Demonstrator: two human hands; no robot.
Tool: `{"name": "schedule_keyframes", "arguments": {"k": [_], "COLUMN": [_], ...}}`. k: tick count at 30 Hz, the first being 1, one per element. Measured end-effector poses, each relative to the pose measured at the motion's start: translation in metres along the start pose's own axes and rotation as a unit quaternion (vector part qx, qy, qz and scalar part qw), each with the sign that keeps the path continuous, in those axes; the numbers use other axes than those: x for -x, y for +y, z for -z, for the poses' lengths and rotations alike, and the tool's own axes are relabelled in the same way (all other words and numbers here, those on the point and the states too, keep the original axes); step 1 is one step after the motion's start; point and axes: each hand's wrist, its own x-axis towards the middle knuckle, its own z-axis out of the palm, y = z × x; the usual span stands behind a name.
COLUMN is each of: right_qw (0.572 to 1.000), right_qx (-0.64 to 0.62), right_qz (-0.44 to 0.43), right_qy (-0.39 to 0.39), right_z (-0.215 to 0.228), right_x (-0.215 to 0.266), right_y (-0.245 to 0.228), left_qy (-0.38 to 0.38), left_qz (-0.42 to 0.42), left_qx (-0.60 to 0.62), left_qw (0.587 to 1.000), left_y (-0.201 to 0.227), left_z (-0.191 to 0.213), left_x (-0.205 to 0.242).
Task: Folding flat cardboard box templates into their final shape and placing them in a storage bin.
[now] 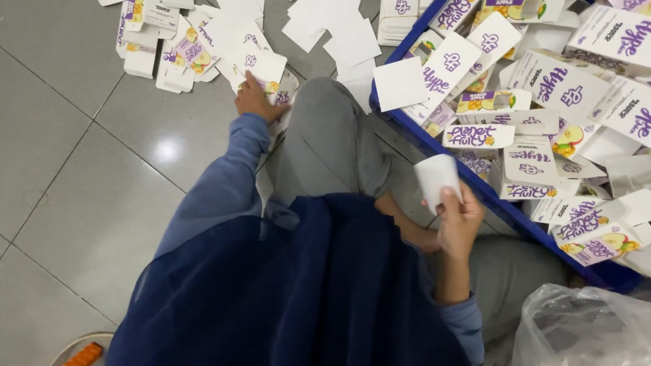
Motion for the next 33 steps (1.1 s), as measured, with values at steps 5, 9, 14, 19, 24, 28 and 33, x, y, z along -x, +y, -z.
{"name": "schedule_keyframes", "arguments": {"k": [5, 9, 14, 19, 24, 28, 33], "right_qw": [0.955, 0.925, 0.873, 0.837, 0.747, 0.770, 0.931], "right_qx": [0.278, 0.311, 0.345, 0.304, 0.335, 0.337, 0.135], "right_qz": [0.077, 0.213, 0.342, 0.436, 0.522, 0.506, 0.329], "right_qy": [-0.068, -0.045, -0.047, -0.130, -0.239, -0.196, -0.087], "right_z": [-0.009, -0.025, -0.078, -0.102, -0.086, -0.047, -0.011], "right_x": [-0.011, -0.062, -0.106, -0.075, -0.040, -0.044, -0.033], "right_y": [-0.019, -0.032, -0.080, -0.112, -0.121, -0.122, -0.156], "left_qy": [0.129, 0.068, -0.174, -0.386, -0.537, -0.600, -0.327], "left_qz": [-0.003, -0.041, 0.079, 0.088, 0.008, -0.021, -0.375], "left_qx": [0.150, 0.587, 0.808, 0.807, 0.754, 0.727, 0.497], "left_qw": [0.980, 0.806, 0.557, 0.439, 0.378, 0.334, 0.711], "left_y": [-0.032, -0.001, 0.082, 0.164, 0.226, 0.255, 0.249], "left_z": [-0.024, 0.033, 0.083, 0.090, 0.049, 0.074, 0.117], "left_x": [-0.037, 0.005, 0.092, 0.149, 0.189, 0.230, 0.230]}}
